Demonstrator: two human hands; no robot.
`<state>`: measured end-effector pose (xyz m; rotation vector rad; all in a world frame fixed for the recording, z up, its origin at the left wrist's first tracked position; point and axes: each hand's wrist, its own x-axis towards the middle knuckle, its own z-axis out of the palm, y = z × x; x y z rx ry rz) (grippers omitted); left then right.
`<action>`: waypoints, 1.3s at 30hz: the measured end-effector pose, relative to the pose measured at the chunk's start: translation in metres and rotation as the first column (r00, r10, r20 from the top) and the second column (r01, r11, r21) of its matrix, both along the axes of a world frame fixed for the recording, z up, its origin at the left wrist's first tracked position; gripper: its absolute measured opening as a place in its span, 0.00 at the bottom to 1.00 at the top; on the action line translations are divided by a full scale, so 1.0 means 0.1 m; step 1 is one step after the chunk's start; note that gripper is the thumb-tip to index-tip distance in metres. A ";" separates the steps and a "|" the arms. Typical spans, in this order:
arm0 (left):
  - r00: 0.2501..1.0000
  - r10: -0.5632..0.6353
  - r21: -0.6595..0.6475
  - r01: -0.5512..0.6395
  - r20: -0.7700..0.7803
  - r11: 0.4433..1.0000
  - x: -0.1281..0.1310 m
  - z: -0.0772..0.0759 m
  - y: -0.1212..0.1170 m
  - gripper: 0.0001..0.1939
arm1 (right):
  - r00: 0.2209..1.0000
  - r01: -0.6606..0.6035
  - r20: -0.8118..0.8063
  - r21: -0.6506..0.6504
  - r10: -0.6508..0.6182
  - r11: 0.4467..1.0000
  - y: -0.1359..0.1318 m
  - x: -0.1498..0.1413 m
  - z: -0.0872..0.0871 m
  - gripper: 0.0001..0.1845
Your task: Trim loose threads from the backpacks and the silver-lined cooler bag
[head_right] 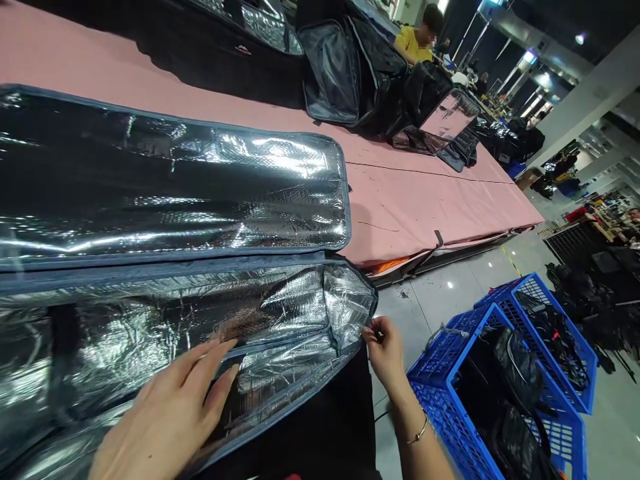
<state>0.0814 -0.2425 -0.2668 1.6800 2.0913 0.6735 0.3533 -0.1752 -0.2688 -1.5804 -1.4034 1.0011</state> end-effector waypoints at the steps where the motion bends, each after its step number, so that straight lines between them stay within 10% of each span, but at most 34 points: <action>1: 0.999 -0.051 0.058 0.049 0.021 0.997 0.05 0.07 0.07 0.26 | 0.999 -0.008 -0.036 -0.012 0.008 1.000 0.01 -0.01 -0.03 0.13; 5: 0.820 -0.285 0.018 0.318 0.497 0.948 0.44 0.23 0.34 0.17 | 0.986 -0.038 -0.166 -0.056 0.028 0.998 0.04 -0.02 -0.07 0.18; 8: 0.621 -0.171 -0.070 0.343 0.765 0.937 0.82 0.20 0.52 0.12 | 0.973 -0.050 -0.229 -0.073 0.032 0.996 0.01 -0.02 -0.09 0.20; 14: 0.495 -0.042 -0.104 0.265 0.868 0.959 1.25 -0.06 0.67 0.18 | 0.965 -0.034 -0.262 -0.066 0.015 0.997 -0.02 -0.02 -0.12 0.19; 30: 0.440 -0.010 -0.100 0.225 0.898 0.969 1.22 -0.08 0.59 0.18 | 0.994 -0.064 -0.095 -0.057 0.058 0.996 -0.04 0.07 0.03 0.12; 39: 0.446 -0.018 -0.108 0.255 0.895 0.961 1.28 -0.13 0.72 0.19 | 0.834 -0.238 0.519 0.031 0.188 0.971 -0.13 0.33 0.56 0.12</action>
